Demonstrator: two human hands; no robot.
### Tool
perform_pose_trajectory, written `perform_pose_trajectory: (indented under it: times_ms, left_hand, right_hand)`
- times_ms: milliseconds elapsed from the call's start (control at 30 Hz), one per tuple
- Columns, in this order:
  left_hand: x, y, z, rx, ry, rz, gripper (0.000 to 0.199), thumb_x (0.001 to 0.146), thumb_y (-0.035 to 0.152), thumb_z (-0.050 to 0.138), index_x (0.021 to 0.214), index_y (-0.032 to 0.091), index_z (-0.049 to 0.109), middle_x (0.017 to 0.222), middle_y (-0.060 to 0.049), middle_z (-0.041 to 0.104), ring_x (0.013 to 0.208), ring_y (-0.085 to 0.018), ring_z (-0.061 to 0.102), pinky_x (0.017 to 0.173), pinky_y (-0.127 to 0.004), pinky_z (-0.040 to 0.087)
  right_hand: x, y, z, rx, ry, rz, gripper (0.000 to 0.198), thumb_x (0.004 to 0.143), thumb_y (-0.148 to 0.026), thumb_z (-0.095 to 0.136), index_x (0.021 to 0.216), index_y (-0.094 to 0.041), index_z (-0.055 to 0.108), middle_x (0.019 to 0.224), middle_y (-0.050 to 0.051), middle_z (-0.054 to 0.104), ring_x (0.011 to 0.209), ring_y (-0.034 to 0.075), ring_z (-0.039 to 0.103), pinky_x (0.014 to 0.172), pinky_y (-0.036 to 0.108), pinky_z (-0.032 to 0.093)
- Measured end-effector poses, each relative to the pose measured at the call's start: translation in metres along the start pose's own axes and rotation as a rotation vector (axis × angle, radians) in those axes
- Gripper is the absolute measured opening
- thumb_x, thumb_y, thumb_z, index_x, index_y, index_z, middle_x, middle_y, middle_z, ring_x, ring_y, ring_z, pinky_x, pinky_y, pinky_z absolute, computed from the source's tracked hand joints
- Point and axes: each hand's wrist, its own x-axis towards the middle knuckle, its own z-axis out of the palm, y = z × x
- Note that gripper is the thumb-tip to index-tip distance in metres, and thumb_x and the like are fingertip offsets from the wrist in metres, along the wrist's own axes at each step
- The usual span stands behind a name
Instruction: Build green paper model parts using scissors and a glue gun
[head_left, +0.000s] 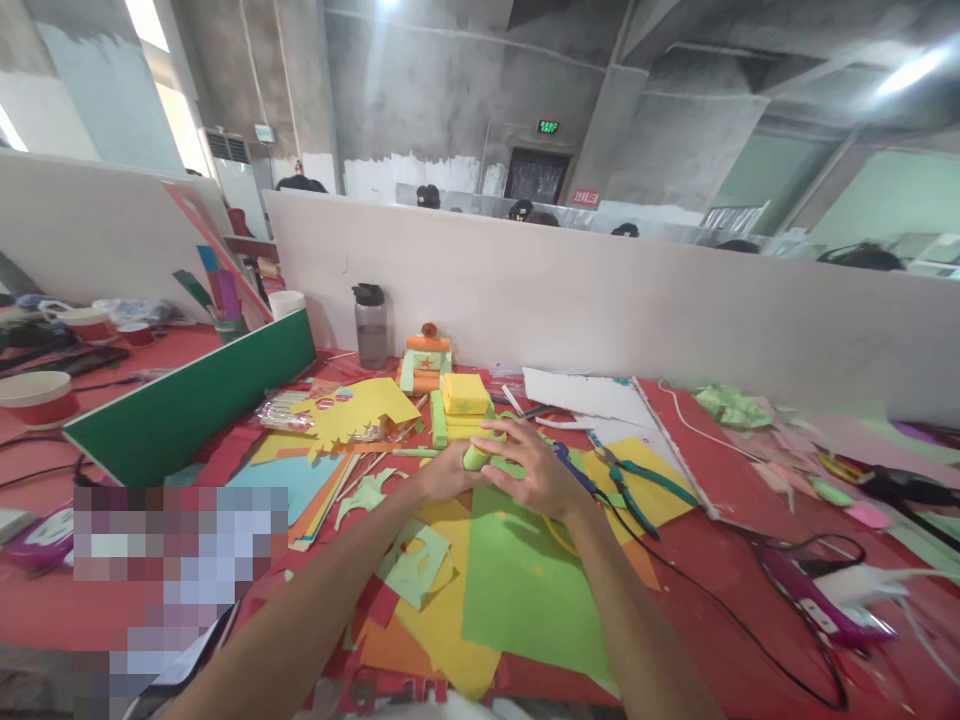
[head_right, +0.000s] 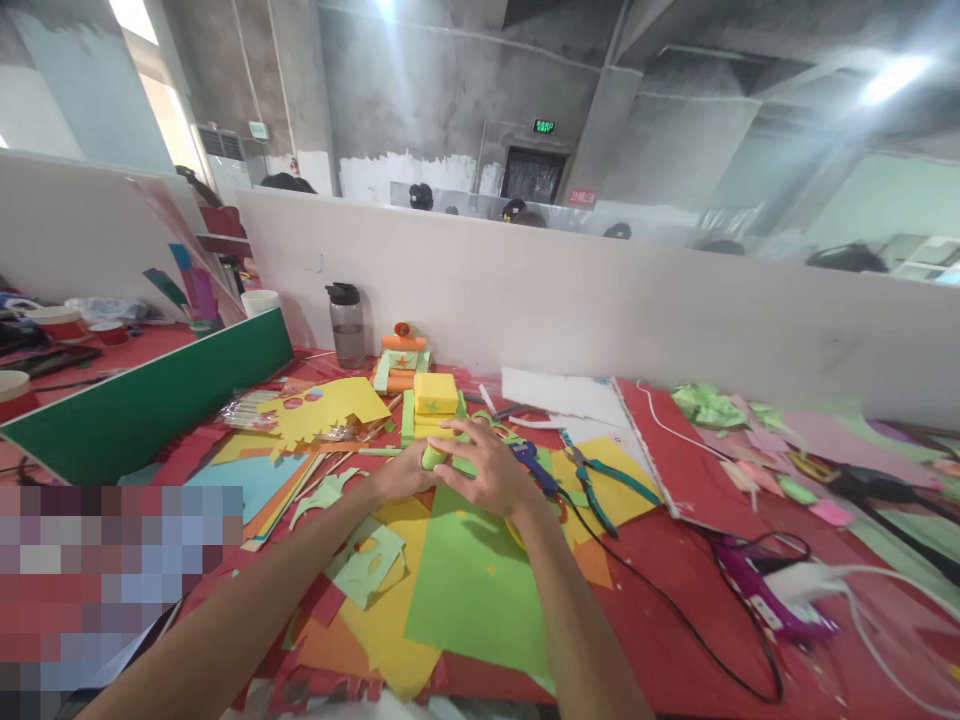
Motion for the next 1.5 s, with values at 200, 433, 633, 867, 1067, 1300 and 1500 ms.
perform_pose_trajectory:
  times_ms: [200, 433, 633, 867, 1067, 1300, 1500]
  left_hand:
    - [-0.001, 0.000, 0.000, -0.016, -0.011, -0.018, 0.024, 0.076, 0.033, 0.070, 0.085, 0.012, 0.062, 0.074, 0.002, 0.051, 0.068, -0.011, 0.045, 0.061, -0.021, 0.040]
    - [0.000, -0.002, 0.000, -0.021, -0.033, -0.012, 0.020, 0.078, 0.032, 0.068, 0.081, 0.013, 0.062, 0.072, 0.002, 0.053, 0.067, -0.011, 0.046, 0.062, -0.022, 0.040]
    - [0.001, -0.003, 0.001, -0.080, -0.042, -0.027, 0.028, 0.077, 0.039, 0.072, 0.080, 0.013, 0.063, 0.074, 0.001, 0.055, 0.068, -0.011, 0.047, 0.063, -0.022, 0.040]
    - [0.001, -0.008, 0.002, -0.130, -0.059, -0.041, 0.037, 0.074, 0.045, 0.077, 0.074, 0.015, 0.054, 0.067, 0.004, 0.046, 0.062, -0.010, 0.042, 0.060, -0.023, 0.037]
    - [0.002, -0.008, 0.002, -0.102, -0.050, -0.034, 0.039, 0.074, 0.047, 0.076, 0.075, 0.016, 0.053, 0.069, 0.004, 0.048, 0.064, -0.010, 0.044, 0.061, -0.024, 0.037]
    - [0.002, -0.007, 0.001, -0.091, -0.057, -0.018, 0.040, 0.075, 0.046, 0.075, 0.071, 0.017, 0.048, 0.066, 0.006, 0.043, 0.061, -0.009, 0.039, 0.059, -0.023, 0.034]
    - [0.002, -0.006, 0.002, -0.098, -0.069, 0.000, 0.039, 0.077, 0.046, 0.073, 0.070, 0.017, 0.047, 0.065, 0.006, 0.042, 0.061, -0.009, 0.038, 0.058, -0.023, 0.033]
  right_hand:
    - [0.001, -0.001, -0.001, 0.029, 0.027, -0.023, 0.034, 0.095, -0.029, 0.062, 0.128, -0.032, 0.067, 0.135, 0.007, 0.058, 0.115, 0.026, 0.055, 0.101, 0.049, 0.047]
    - [0.001, -0.004, -0.003, 0.060, 0.047, -0.037, 0.032, 0.094, -0.027, 0.062, 0.124, -0.032, 0.070, 0.132, 0.007, 0.060, 0.115, 0.027, 0.054, 0.097, 0.048, 0.048]
    - [0.000, -0.003, -0.007, 0.081, 0.071, -0.039, 0.026, 0.094, -0.028, 0.062, 0.115, -0.032, 0.075, 0.128, 0.007, 0.062, 0.109, 0.026, 0.057, 0.093, 0.046, 0.049]
    - [-0.002, 0.002, -0.010, 0.068, 0.110, -0.031, 0.021, 0.095, -0.025, 0.060, 0.102, -0.030, 0.079, 0.125, 0.006, 0.065, 0.096, 0.022, 0.058, 0.095, 0.048, 0.048]
    - [-0.002, 0.006, -0.012, 0.055, 0.134, -0.020, 0.020, 0.095, -0.026, 0.059, 0.099, -0.029, 0.079, 0.121, 0.006, 0.066, 0.109, 0.025, 0.057, 0.095, 0.047, 0.049]
    - [-0.002, 0.009, -0.010, 0.002, 0.146, 0.010, 0.022, 0.096, -0.026, 0.057, 0.106, -0.027, 0.077, 0.119, 0.007, 0.066, 0.111, 0.025, 0.057, 0.095, 0.046, 0.050]
    - [-0.002, 0.010, -0.008, -0.004, 0.118, 0.003, 0.024, 0.095, -0.028, 0.059, 0.113, -0.029, 0.074, 0.122, 0.006, 0.065, 0.112, 0.025, 0.058, 0.100, 0.048, 0.049]
